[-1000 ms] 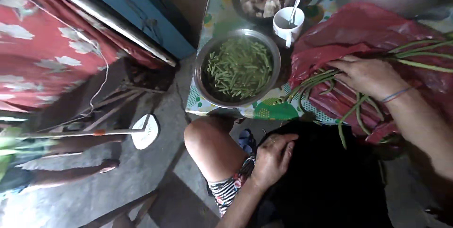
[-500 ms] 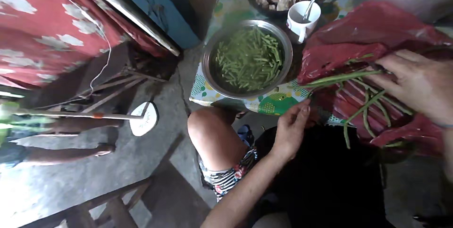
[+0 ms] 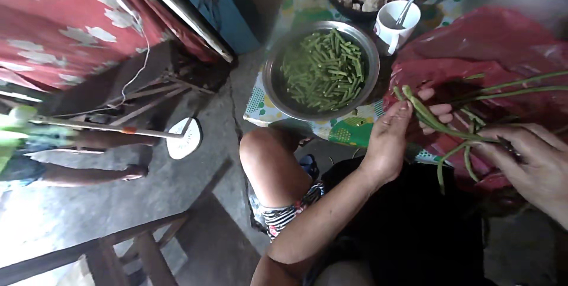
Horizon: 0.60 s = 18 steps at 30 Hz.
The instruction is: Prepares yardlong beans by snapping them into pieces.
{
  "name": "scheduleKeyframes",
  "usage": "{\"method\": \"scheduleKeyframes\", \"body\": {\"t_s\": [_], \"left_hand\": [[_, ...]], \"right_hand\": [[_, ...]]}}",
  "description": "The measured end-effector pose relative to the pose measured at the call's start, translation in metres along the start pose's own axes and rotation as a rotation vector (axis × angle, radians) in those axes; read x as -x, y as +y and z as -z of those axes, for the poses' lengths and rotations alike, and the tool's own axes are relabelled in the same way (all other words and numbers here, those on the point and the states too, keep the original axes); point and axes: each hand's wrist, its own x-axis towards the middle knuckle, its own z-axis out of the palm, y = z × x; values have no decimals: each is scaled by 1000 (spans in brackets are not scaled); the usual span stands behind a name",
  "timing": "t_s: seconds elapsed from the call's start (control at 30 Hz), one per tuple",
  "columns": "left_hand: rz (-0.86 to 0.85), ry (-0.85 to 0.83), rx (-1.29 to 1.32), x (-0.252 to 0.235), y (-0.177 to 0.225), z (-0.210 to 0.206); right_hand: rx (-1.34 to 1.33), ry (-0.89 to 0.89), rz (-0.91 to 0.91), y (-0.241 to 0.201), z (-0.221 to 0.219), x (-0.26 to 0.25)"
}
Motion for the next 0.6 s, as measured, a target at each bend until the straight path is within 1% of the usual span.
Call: {"method": "scheduleKeyframes", "body": {"t_s": [0.1,0.2,0.3,0.4,0.47,0.5,0.6], "left_hand": [[-36,-86,-50,1,-2,4],[-60,-135,-98,1,-1,3],[-110,-144,-104,1,-1,3],[-135,-116,-121,-3,-1,-3],[-150,-125,-134,-6,11,-10],[-185,-138,-137,-6,22,-14],[-391,-120,-100,7,77,-27]], "right_hand": [[-19,7,15,2,1,0],[-15,11,26,3,3,-1],[-22,21,47,2,5,-3],[-21,-44,12,0,6,-4],[24,-77,-43,3,2,-2],[49,-65,-72,8,0,0],[97,-16,-222,21,11,1]]}}
